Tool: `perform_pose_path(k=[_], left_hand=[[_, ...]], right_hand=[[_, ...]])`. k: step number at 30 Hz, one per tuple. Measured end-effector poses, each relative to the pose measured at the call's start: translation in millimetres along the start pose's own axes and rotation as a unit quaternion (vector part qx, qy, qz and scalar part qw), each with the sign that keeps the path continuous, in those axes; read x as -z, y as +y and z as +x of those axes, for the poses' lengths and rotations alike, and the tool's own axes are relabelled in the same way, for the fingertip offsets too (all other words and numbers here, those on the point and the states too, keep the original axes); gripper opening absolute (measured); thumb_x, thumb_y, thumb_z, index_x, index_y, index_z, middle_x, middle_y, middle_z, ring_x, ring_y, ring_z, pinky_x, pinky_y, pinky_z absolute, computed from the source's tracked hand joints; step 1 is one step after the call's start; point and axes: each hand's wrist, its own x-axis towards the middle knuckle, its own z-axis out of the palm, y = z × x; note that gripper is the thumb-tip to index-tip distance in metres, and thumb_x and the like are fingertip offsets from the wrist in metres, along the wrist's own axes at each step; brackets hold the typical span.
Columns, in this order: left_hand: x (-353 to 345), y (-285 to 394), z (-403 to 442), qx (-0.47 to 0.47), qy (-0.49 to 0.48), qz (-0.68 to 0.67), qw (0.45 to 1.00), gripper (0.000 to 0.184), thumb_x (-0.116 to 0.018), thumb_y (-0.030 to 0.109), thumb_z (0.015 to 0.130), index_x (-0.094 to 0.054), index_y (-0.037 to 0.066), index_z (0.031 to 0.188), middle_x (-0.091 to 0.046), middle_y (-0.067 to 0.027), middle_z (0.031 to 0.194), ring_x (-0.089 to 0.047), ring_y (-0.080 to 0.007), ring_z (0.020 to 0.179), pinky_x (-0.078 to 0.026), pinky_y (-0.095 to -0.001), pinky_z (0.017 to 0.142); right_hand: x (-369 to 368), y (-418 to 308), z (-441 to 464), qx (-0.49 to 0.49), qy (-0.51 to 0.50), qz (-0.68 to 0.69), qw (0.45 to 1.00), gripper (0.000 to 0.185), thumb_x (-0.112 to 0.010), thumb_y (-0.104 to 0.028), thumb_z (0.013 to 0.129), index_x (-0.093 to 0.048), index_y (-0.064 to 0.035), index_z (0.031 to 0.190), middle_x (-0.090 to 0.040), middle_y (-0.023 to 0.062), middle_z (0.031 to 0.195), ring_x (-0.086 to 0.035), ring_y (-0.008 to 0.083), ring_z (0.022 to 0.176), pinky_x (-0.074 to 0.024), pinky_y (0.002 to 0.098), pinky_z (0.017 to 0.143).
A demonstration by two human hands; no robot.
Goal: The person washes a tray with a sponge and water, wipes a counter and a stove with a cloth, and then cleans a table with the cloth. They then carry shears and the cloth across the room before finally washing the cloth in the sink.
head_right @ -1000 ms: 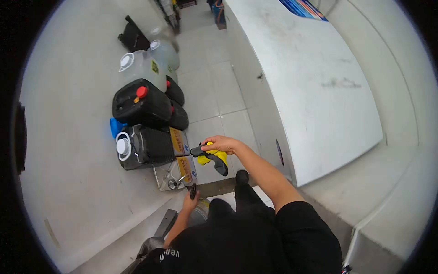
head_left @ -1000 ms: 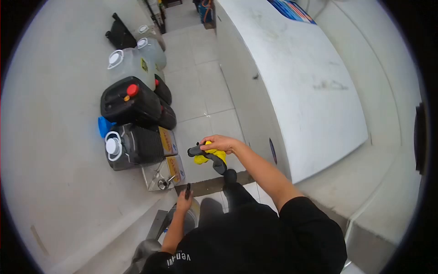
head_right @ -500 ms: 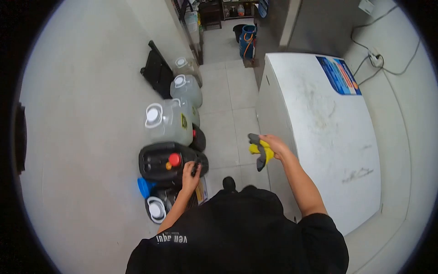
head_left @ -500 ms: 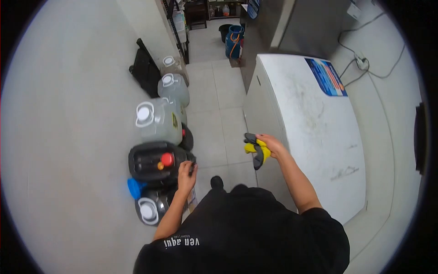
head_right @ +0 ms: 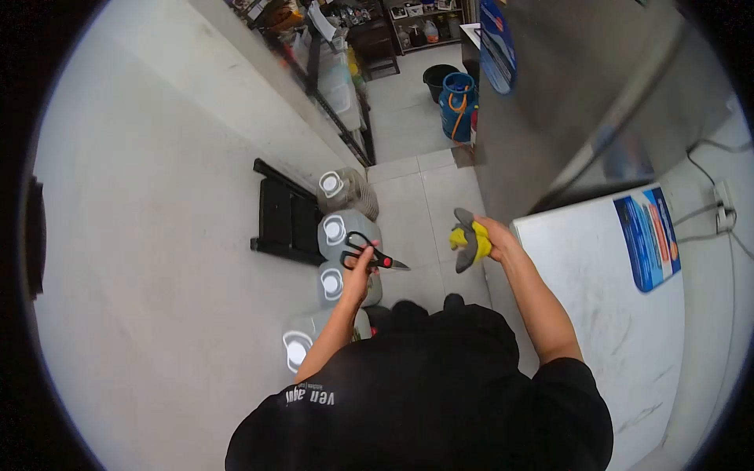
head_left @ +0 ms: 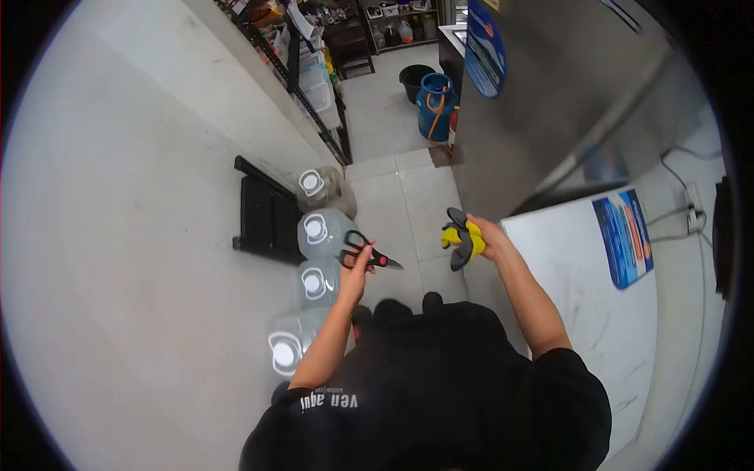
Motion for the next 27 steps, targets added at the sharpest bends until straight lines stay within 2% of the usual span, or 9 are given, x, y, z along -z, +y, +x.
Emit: perform_pose_path(k=[1,4,8,12,13,16,18,22,27], left_hand=[[2,10,29,0.005,0.003,-0.004,1.0,0.023,-0.06,0.021,0.091,-0.054,0.004,0.104,-0.062,-0.0055,0.1,-0.055,-0.0098,0.066,-0.047,-0.0252,0.056],[15,37,108,0.082,-0.018,-0.224,0.971,0.042,-0.054,0.025,0.093,-0.047,0.003,0.128,-0.059,-0.003,0.094,-0.06,-0.0178,0.078,-0.051,-0.0452,0.086],[19,70,236,0.087,-0.076,-0.313,0.943,0.043,-0.051,0.024,0.094,-0.044,0.005,0.132,-0.059,-0.0079,0.104,-0.061,-0.0278,0.092,-0.047,-0.051,0.093],[14,113,394,0.059,-0.11,-0.324,0.938,0.056,-0.052,0.029,0.09,-0.037,0.002,0.137,-0.061,-0.0121,0.109,-0.06,-0.0336,0.102,-0.045,-0.0484,0.097],[15,119,440,0.063,-0.139,-0.349,0.925,0.046,-0.056,0.026,0.087,-0.047,0.006,0.127,-0.056,-0.0093,0.12,-0.056,-0.0344,0.109,-0.042,-0.0526,0.099],[-28,180,560,0.049,-0.189,-0.322,0.926,0.048,-0.056,0.027,0.087,-0.045,0.007,0.13,-0.056,-0.0099,0.121,-0.054,-0.0361,0.112,-0.04,-0.0517,0.101],[-50,206,638,-0.031,-0.211,-0.318,0.924,0.058,-0.05,0.034,0.091,-0.036,0.004,0.138,-0.056,-0.0129,0.122,-0.054,-0.0387,0.112,-0.041,-0.0507,0.1],[-96,253,777,-0.088,-0.261,-0.335,0.901,0.057,-0.042,0.042,0.094,-0.039,0.004,0.136,-0.054,-0.0155,0.125,-0.052,-0.0414,0.113,-0.037,-0.0529,0.102],[-138,292,905,-0.116,-0.232,-0.316,0.913,0.057,-0.043,0.036,0.094,-0.033,0.001,0.139,-0.057,-0.0164,0.118,-0.051,-0.0409,0.116,-0.04,-0.0491,0.102]], right_hand=[[-21,-29,26,-0.02,-0.026,0.018,0.999,0.04,-0.047,-0.027,0.097,-0.048,0.0069,0.119,-0.06,0.0215,0.11,-0.065,0.0331,0.092,-0.057,0.0447,0.077],[-67,-102,103,-0.018,-0.048,0.0,0.999,0.039,-0.047,-0.026,0.097,-0.049,0.0063,0.118,-0.06,0.0213,0.11,-0.065,0.0327,0.092,-0.0573,0.0445,0.076],[-111,-207,211,0.014,-0.076,-0.055,0.996,0.039,-0.05,-0.028,0.096,-0.051,0.0047,0.116,-0.062,0.0211,0.108,-0.066,0.0346,0.09,-0.057,0.0456,0.075],[-109,-273,312,0.019,-0.047,-0.014,0.999,0.038,-0.048,-0.027,0.096,-0.052,0.0032,0.119,-0.062,0.0201,0.109,-0.065,0.0341,0.093,-0.0555,0.0457,0.079],[-101,-285,338,0.008,-0.027,0.046,0.999,0.039,-0.047,-0.027,0.096,-0.052,0.003,0.12,-0.063,0.0199,0.109,-0.065,0.0337,0.094,-0.0552,0.0461,0.08],[-81,-343,393,0.018,0.019,0.062,0.998,0.04,-0.049,-0.03,0.095,-0.054,0.0021,0.119,-0.063,0.018,0.109,-0.065,0.031,0.094,-0.0549,0.0441,0.08],[-93,-378,417,0.036,0.038,0.085,0.995,0.041,-0.053,-0.033,0.093,-0.057,0.0013,0.115,-0.065,0.0163,0.106,-0.065,0.0285,0.09,-0.0549,0.0419,0.078],[-89,-450,501,0.044,0.048,0.133,0.989,0.036,-0.053,-0.029,0.092,-0.059,0.0001,0.113,-0.066,0.0153,0.105,-0.065,0.0275,0.09,-0.0539,0.0404,0.08],[-62,-548,636,0.03,0.04,0.148,0.988,0.043,-0.049,-0.032,0.093,-0.057,0.0043,0.114,-0.066,0.0184,0.103,-0.067,0.0285,0.086,-0.0563,0.0398,0.076]])
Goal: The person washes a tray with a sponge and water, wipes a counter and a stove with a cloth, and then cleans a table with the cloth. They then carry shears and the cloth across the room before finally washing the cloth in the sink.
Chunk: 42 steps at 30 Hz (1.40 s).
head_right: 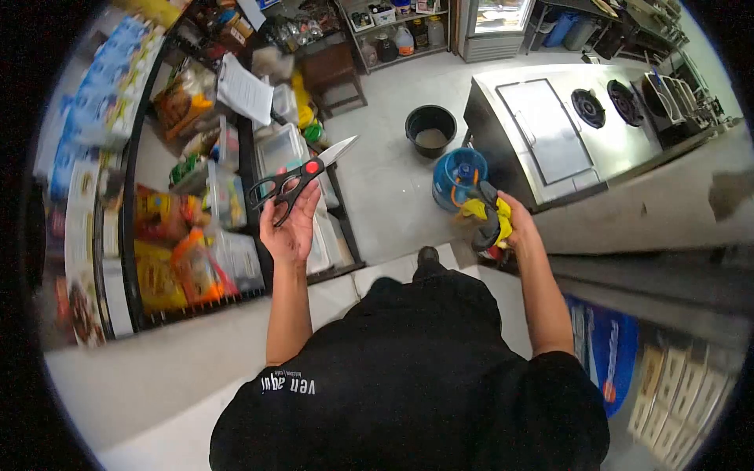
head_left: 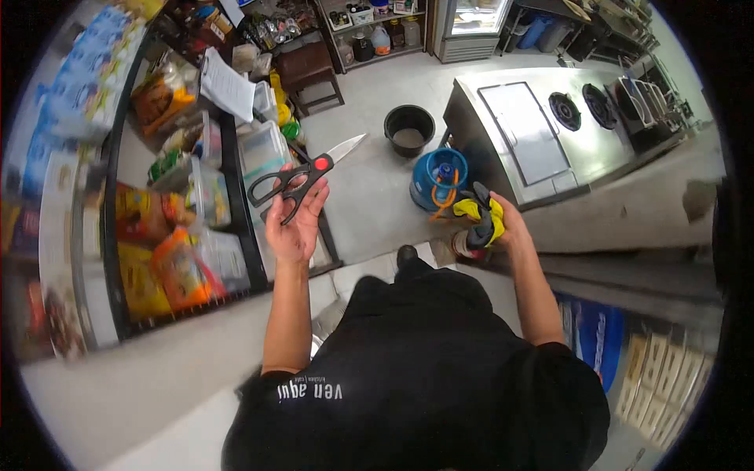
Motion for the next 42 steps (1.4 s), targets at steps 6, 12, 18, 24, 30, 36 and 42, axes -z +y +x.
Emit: perform_pose_path(k=[6,12,18,24,30,36,42], left_hand=[[87,-28,128,0.034,0.111,-0.017,0.993,0.046,-0.043,0.026,0.096,-0.038,0.004,0.136,-0.061,-0.0129,0.106,-0.06,-0.0365,0.097,-0.05,-0.0462,0.087],[170,-64,279,0.119,0.164,-0.023,0.979,0.084,-0.037,0.071,0.085,-0.046,0.001,0.128,-0.063,-0.0139,0.097,-0.063,-0.0365,0.085,-0.052,-0.0478,0.081],[266,-165,521,0.269,0.025,-0.003,0.963,0.086,-0.028,0.074,0.085,-0.049,0.001,0.124,-0.062,-0.0129,0.088,-0.064,-0.0314,0.073,-0.054,-0.0446,0.073],[258,-253,719,0.388,-0.057,0.033,0.919,0.071,-0.03,0.06,0.092,-0.049,0.001,0.125,-0.061,-0.0125,0.091,-0.06,-0.0265,0.064,-0.051,-0.0372,0.057],[248,-297,869,0.347,-0.057,0.143,0.925,0.059,-0.032,0.049,0.097,-0.045,0.001,0.13,-0.063,-0.0151,0.099,-0.064,-0.0269,0.071,-0.055,-0.0341,0.063],[312,-306,1008,0.349,-0.004,0.228,0.909,0.054,-0.043,0.043,0.097,-0.037,0.008,0.137,-0.057,-0.0206,0.117,-0.063,-0.0333,0.094,-0.055,-0.0371,0.073],[337,-410,1119,0.428,-0.016,0.357,0.83,0.029,-0.052,0.03,0.096,-0.043,0.006,0.11,-0.063,-0.0137,0.1,-0.064,-0.0272,0.084,-0.056,-0.039,0.068]], right_hand=[[-82,-111,115,0.04,-0.007,-0.071,0.997,0.033,-0.057,-0.029,0.088,-0.064,0.0007,0.1,-0.069,0.0126,0.093,-0.068,0.0226,0.077,-0.0565,0.0362,0.071],[-143,-179,239,0.065,-0.038,-0.027,0.997,0.045,-0.055,-0.04,0.09,-0.063,0.0024,0.103,-0.068,0.0144,0.094,-0.068,0.0239,0.075,-0.0569,0.0363,0.069],[-169,-178,413,0.171,0.084,0.051,0.98,0.051,-0.049,-0.042,0.092,-0.058,0.0059,0.106,-0.068,0.0181,0.087,-0.068,0.0317,0.064,-0.0577,0.0335,0.049],[-179,-230,524,0.129,0.078,0.209,0.966,0.043,-0.045,-0.035,0.094,-0.059,0.0046,0.105,-0.066,0.019,0.097,-0.067,0.0331,0.084,-0.0571,0.0469,0.075],[-164,-378,623,0.202,0.109,0.157,0.961,0.048,-0.035,-0.036,0.096,-0.053,0.0052,0.113,-0.064,0.02,0.102,-0.066,0.0318,0.087,-0.0575,0.0443,0.074],[-190,-550,691,0.305,0.068,0.189,0.931,0.05,-0.04,-0.039,0.097,-0.053,0.0048,0.116,-0.062,0.0215,0.108,-0.064,0.0339,0.093,-0.0552,0.0446,0.083],[-153,-672,732,0.305,0.074,0.149,0.938,0.049,-0.043,-0.04,0.095,-0.058,0.0039,0.11,-0.065,0.0192,0.1,-0.067,0.0316,0.086,-0.056,0.041,0.077]])
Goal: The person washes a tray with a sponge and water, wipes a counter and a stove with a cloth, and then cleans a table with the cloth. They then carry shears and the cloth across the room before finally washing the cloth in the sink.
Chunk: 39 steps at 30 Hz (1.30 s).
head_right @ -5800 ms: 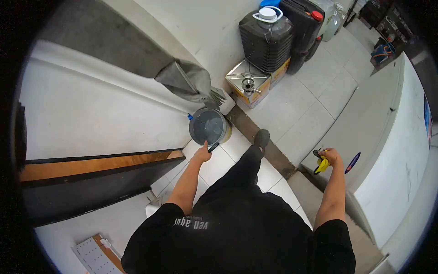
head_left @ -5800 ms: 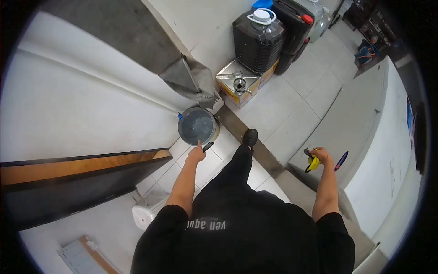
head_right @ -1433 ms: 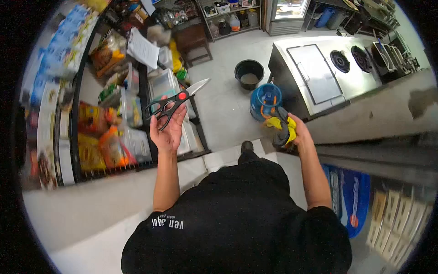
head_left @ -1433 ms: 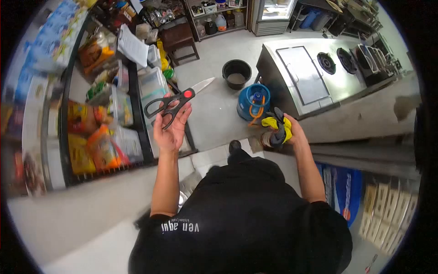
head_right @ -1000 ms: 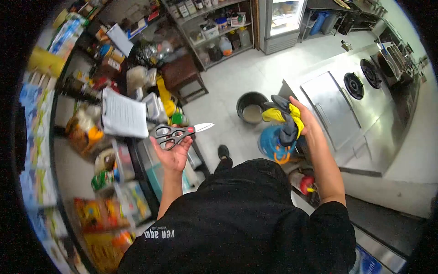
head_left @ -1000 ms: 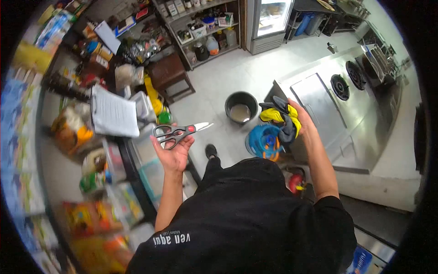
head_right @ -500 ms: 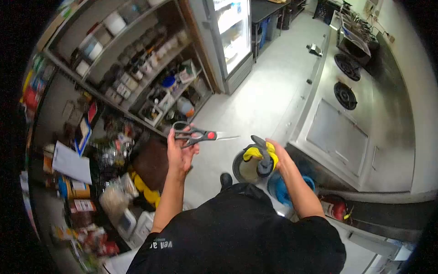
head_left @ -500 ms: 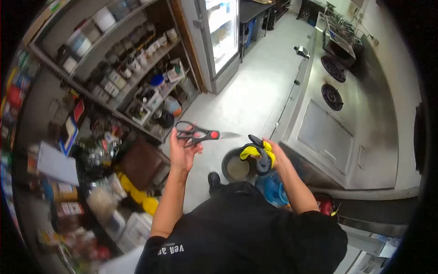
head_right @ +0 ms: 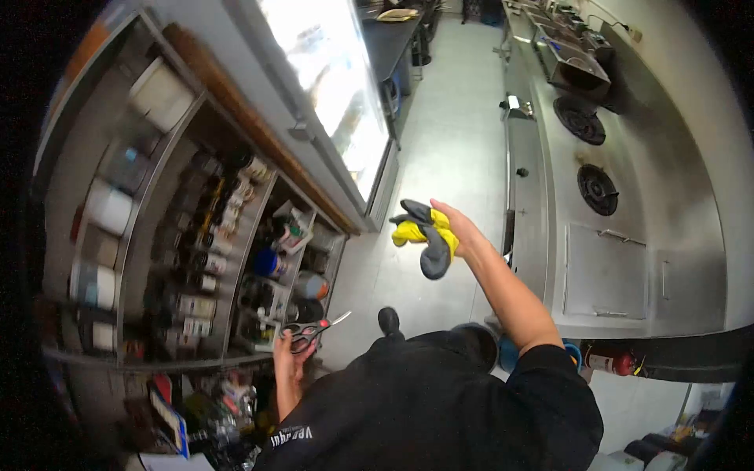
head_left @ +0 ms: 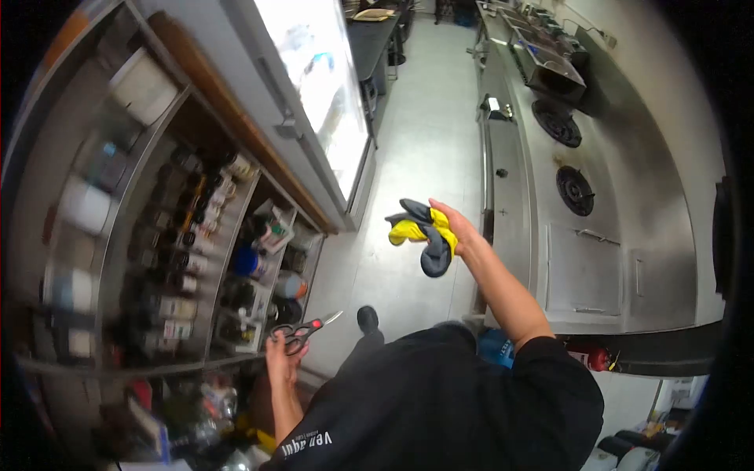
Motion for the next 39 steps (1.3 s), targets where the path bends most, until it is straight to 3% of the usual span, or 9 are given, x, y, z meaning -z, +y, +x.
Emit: perform_pose_path(k=[2,5,11,18,22,26,32,34,39], left_hand=[[-32,-5,76,0.033,-0.015,0.053,0.998,0.022,-0.052,0.025,0.096,-0.044,0.007,0.108,-0.063,-0.0134,0.1,-0.064,-0.0229,0.08,-0.054,-0.037,0.068],[-132,29,153,-0.067,-0.174,0.184,0.965,0.023,-0.053,0.013,0.094,-0.052,0.004,0.115,-0.063,-0.0048,0.095,-0.059,-0.0122,0.08,-0.045,-0.0251,0.069],[-372,132,259,-0.183,-0.366,0.348,0.843,0.017,-0.057,0.016,0.092,-0.059,0.001,0.1,-0.052,-0.0006,0.065,-0.046,-0.0085,0.06,-0.037,-0.0255,0.055],[-593,209,367,-0.278,-0.376,0.374,0.801,0.017,-0.059,0.017,0.091,-0.06,0.002,0.099,-0.051,-0.0038,0.065,-0.042,-0.0101,0.06,-0.036,-0.026,0.054],[-675,245,440,-0.311,-0.366,0.432,0.763,0.017,-0.059,0.018,0.091,-0.06,0.003,0.099,-0.047,-0.0035,0.061,-0.038,-0.0111,0.058,-0.034,-0.028,0.053],[-762,298,491,-0.288,-0.34,0.425,0.788,0.018,-0.058,0.017,0.091,-0.06,0.003,0.103,-0.057,-0.0056,0.069,-0.047,-0.0098,0.064,-0.04,-0.026,0.058],[-892,336,649,-0.274,-0.321,0.354,0.835,0.019,-0.058,0.012,0.091,-0.062,0.004,0.108,-0.065,-0.0041,0.089,-0.054,-0.0085,0.072,-0.047,-0.0253,0.062],[-947,349,715,-0.203,-0.319,0.31,0.873,0.021,-0.058,0.011,0.091,-0.062,0.004,0.11,-0.064,-0.0027,0.095,-0.056,-0.0089,0.074,-0.048,-0.0239,0.061],[-1111,376,811,-0.197,-0.345,0.304,0.866,0.022,-0.059,0.014,0.091,-0.061,0.001,0.109,-0.051,-0.0078,0.113,-0.056,-0.0127,0.085,-0.052,-0.0248,0.063]], right_hand=[[18,-16,19,0.015,0.038,0.024,0.999,0.046,-0.044,-0.039,0.095,-0.059,0.0025,0.109,-0.066,0.0183,0.098,-0.067,0.0302,0.085,-0.0566,0.0415,0.076],[35,-44,34,0.048,0.112,0.09,0.988,0.046,-0.043,-0.038,0.096,-0.058,0.0028,0.111,-0.065,0.0183,0.103,-0.066,0.0306,0.088,-0.0557,0.0442,0.08],[122,-112,56,0.168,0.186,0.204,0.946,0.051,-0.044,-0.042,0.094,-0.055,0.0015,0.118,-0.061,0.0202,0.112,-0.063,0.0357,0.096,-0.0528,0.0499,0.085],[215,-257,163,0.199,0.238,0.284,0.907,0.048,-0.044,-0.04,0.094,-0.055,0.0016,0.115,-0.061,0.0202,0.111,-0.063,0.0367,0.096,-0.0529,0.0529,0.084],[228,-395,254,0.177,0.166,0.246,0.938,0.048,-0.039,-0.038,0.096,-0.053,0.0028,0.117,-0.061,0.0207,0.11,-0.062,0.0369,0.098,-0.0533,0.0524,0.083],[211,-535,341,0.162,0.069,0.214,0.961,0.051,-0.039,-0.039,0.096,-0.051,0.0053,0.118,-0.06,0.0216,0.112,-0.063,0.0361,0.097,-0.0549,0.0466,0.082],[285,-697,469,0.156,-0.079,0.162,0.971,0.05,-0.043,-0.039,0.095,-0.055,0.0048,0.114,-0.062,0.0212,0.109,-0.063,0.0369,0.095,-0.0532,0.0489,0.083],[308,-744,494,0.186,0.106,0.213,0.953,0.048,-0.043,-0.038,0.095,-0.056,0.0042,0.113,-0.063,0.0206,0.107,-0.065,0.0368,0.09,-0.0546,0.0489,0.079],[412,-852,519,0.222,0.233,0.221,0.921,0.047,-0.046,-0.038,0.093,-0.056,0.0035,0.113,-0.064,0.0204,0.106,-0.065,0.0369,0.088,-0.0561,0.0474,0.075]])
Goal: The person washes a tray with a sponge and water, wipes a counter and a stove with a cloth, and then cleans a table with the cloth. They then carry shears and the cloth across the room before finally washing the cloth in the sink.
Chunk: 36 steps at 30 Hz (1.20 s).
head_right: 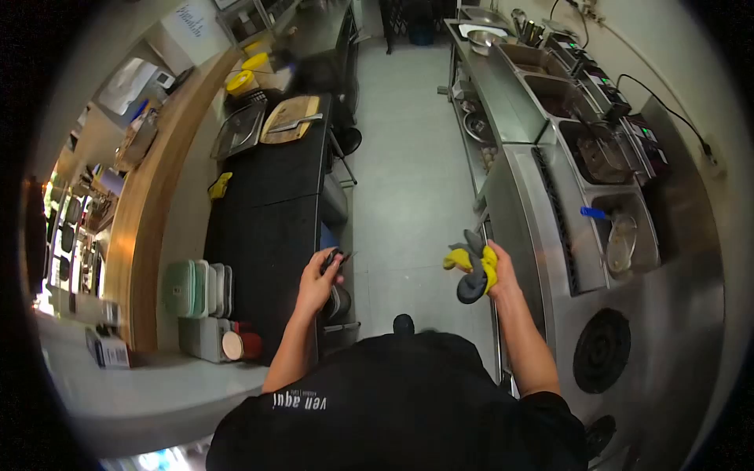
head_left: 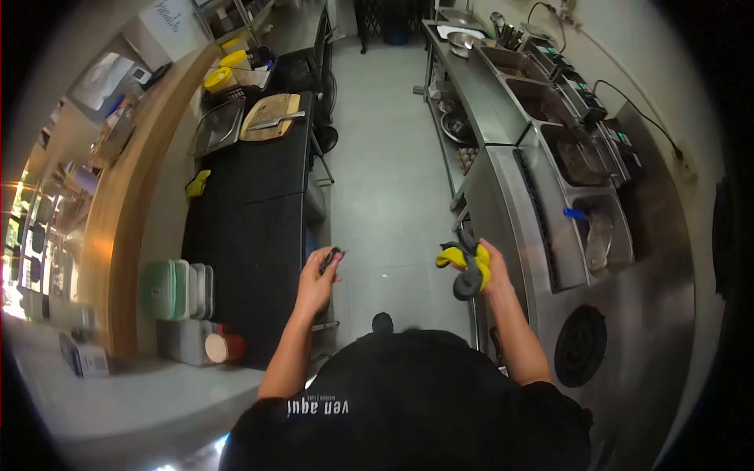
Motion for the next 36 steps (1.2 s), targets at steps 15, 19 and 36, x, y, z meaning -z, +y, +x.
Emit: perform_pose_path(k=[15,19,36], left_hand=[[-85,73,478,0.031,0.046,-0.09,0.994,0.015,-0.062,0.018,0.088,-0.057,0.004,0.088,-0.045,0.0001,0.082,-0.049,-0.0082,0.069,-0.046,-0.0265,0.068],[-64,110,570,0.095,0.07,-0.13,0.984,0.02,-0.052,0.025,0.096,-0.051,0.009,0.083,-0.041,0.003,0.067,-0.04,-0.0062,0.059,-0.051,-0.0309,0.072],[-24,157,1196,-0.182,0.3,0.064,0.934,0.028,-0.057,0.022,0.094,-0.053,0.001,0.076,-0.044,-0.0034,0.084,-0.045,-0.0097,0.069,-0.042,-0.0242,0.061]], right_hand=[[-158,-265,431,-0.038,-0.039,0.05,0.997,0.048,-0.046,-0.039,0.092,-0.058,0.0028,0.112,-0.065,0.0195,0.105,-0.065,0.0385,0.085,-0.0575,0.0413,0.061],[-256,-351,564,-0.06,-0.058,0.001,0.996,0.047,-0.048,-0.04,0.091,-0.059,0.0019,0.11,-0.066,0.018,0.101,-0.066,0.0391,0.08,-0.0559,0.0355,0.051],[-417,-603,984,-0.005,-0.017,0.012,1.0,0.049,-0.047,-0.037,0.09,-0.056,0.0043,0.114,-0.062,0.0214,0.11,-0.062,0.0386,0.095,-0.0515,0.0503,0.084]])
